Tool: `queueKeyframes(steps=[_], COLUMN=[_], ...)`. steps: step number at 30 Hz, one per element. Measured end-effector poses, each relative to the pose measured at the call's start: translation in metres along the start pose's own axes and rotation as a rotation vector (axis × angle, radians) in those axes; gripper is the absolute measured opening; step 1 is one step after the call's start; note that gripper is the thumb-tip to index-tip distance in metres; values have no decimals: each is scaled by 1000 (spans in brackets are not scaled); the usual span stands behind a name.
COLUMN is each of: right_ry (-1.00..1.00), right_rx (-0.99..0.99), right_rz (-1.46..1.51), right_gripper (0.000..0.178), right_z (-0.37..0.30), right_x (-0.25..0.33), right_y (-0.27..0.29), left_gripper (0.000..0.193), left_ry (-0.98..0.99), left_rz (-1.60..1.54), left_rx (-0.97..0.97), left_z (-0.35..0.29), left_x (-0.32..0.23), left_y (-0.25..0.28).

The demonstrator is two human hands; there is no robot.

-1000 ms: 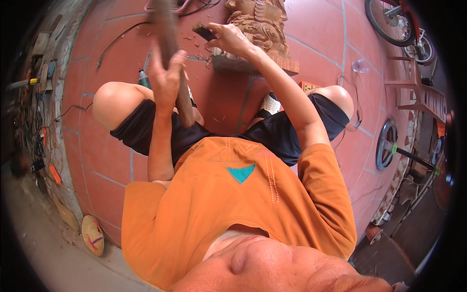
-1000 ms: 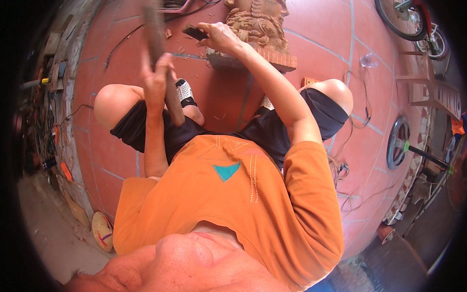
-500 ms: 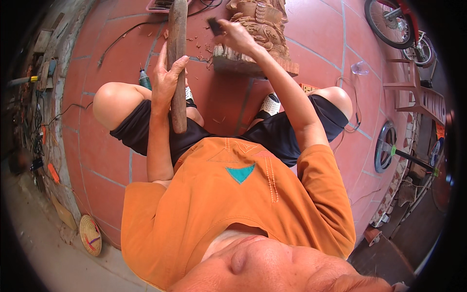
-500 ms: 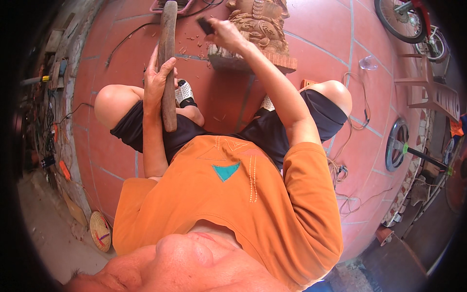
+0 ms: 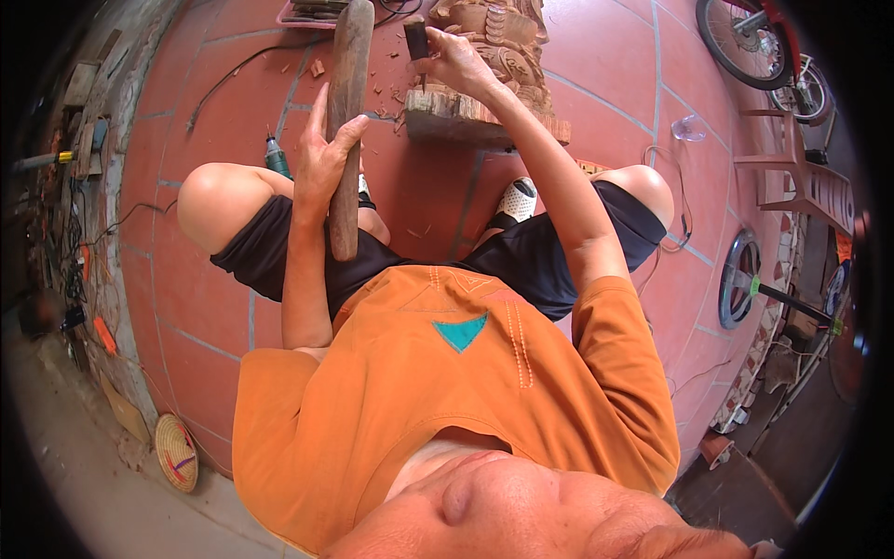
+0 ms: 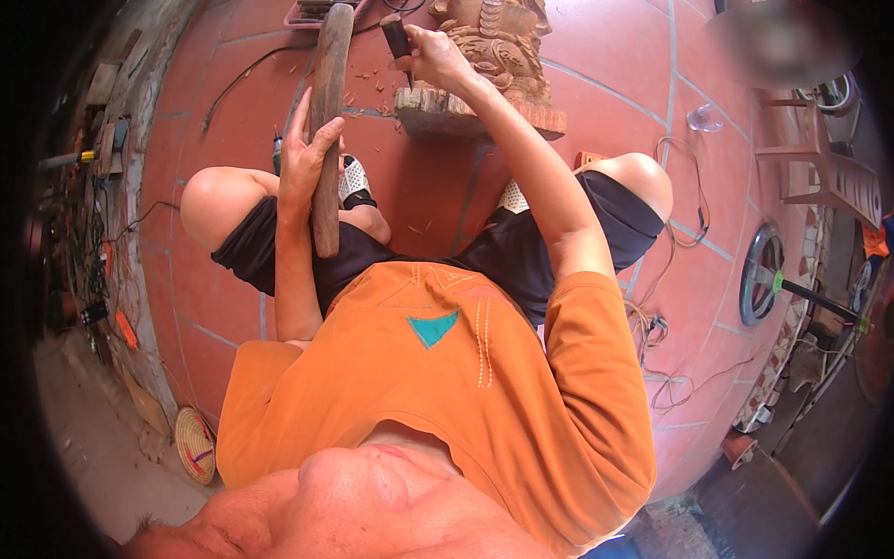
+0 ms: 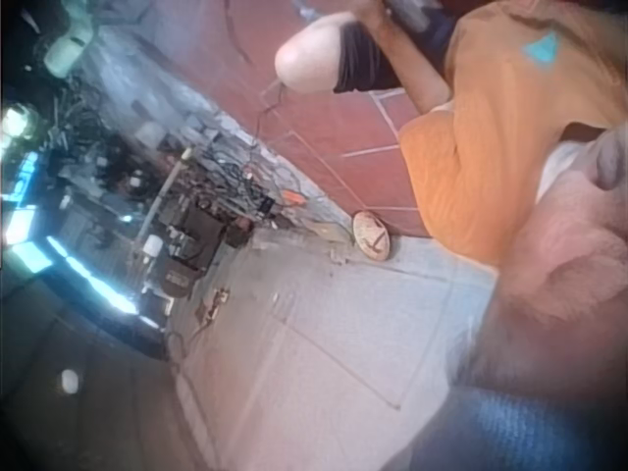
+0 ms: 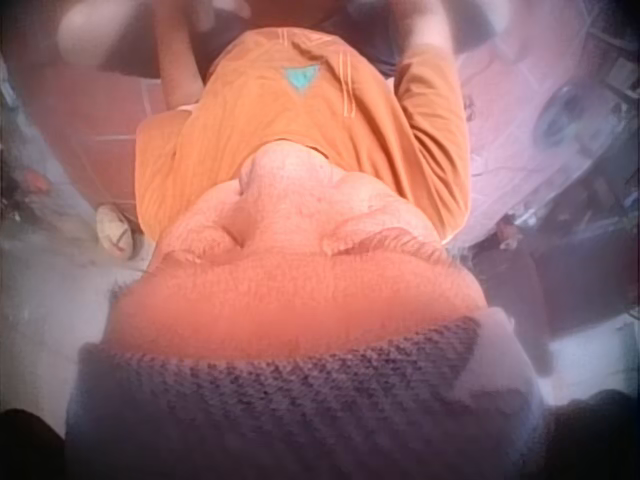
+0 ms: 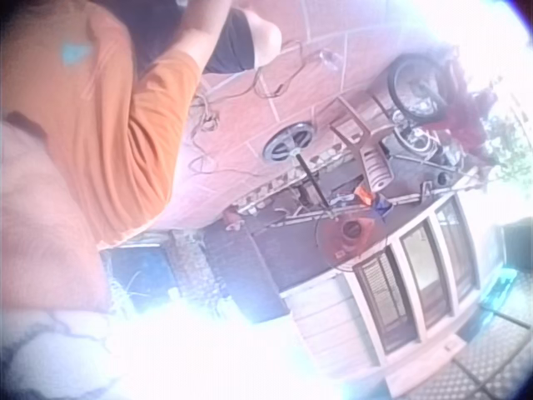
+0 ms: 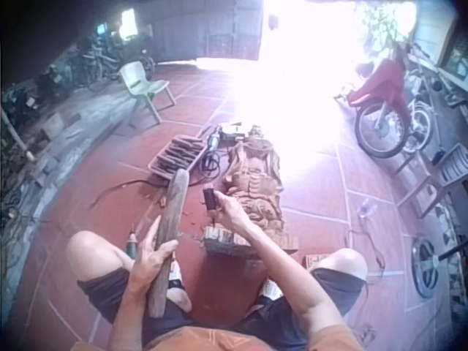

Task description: The person sits on the floor and carves a wooden sculpture using a chisel and mallet. They repeatedly strike the chisel to shape the wood, occasionally adjusting their grip and position.

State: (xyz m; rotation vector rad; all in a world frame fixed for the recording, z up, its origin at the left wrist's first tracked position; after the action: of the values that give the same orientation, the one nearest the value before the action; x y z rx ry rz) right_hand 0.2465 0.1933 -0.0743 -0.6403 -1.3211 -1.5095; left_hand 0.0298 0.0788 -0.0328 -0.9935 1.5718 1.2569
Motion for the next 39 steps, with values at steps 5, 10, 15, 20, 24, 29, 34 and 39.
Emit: queueKeyframes(steps=[5, 10, 15, 20, 24, 29, 34, 39], right_ry=[-43, -130, -130, -96, -13, 9, 2, 63], right_rx=[41, 73, 87, 98, 93, 115, 161, 132], right_rz=[-39, -39, -58, -99, -89, -92, -148, -158], right_gripper=[47, 50, 51, 50, 50, 55, 61, 60], right_z=[-1, -2, -3, -2, 0, -2, -3, -4], right_x=[-9, -10, -3, -1, 1, 11, 16, 9], right_y=[-7, -12, -11, -14, -17, -20, -24, -27], left_gripper=[80, 79, 78, 78, 79, 75, 77, 76], left_ry=[-13, -6, -2, -2, -10, -67, -155, -106], left_rz=[-39, -12, -33, -22, -60, -203, -111, 351], left_rx=[-14, -22, -17, -12, -4, -46, -182, -85], left_z=[-1, -1, -1, -1, 1, 1, 6, 16], left_x=[-2, -4, -4, -6, -5, -21, -44, -10], left_y=[-1, 0, -1, -2, -1, 9, 20, 2])
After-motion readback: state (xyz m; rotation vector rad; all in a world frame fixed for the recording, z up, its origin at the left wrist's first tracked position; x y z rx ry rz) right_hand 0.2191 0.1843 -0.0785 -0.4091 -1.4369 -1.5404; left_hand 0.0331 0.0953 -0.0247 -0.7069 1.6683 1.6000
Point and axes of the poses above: each hand's wrist, its own z-axis towards the middle knuckle, its own y-axis out of the back of the hand, x = y × z, the point moved 9 cm from there along z, towards the middle knuckle, and after that the axes turned 12 degrees about z, right-handed, at the moved point
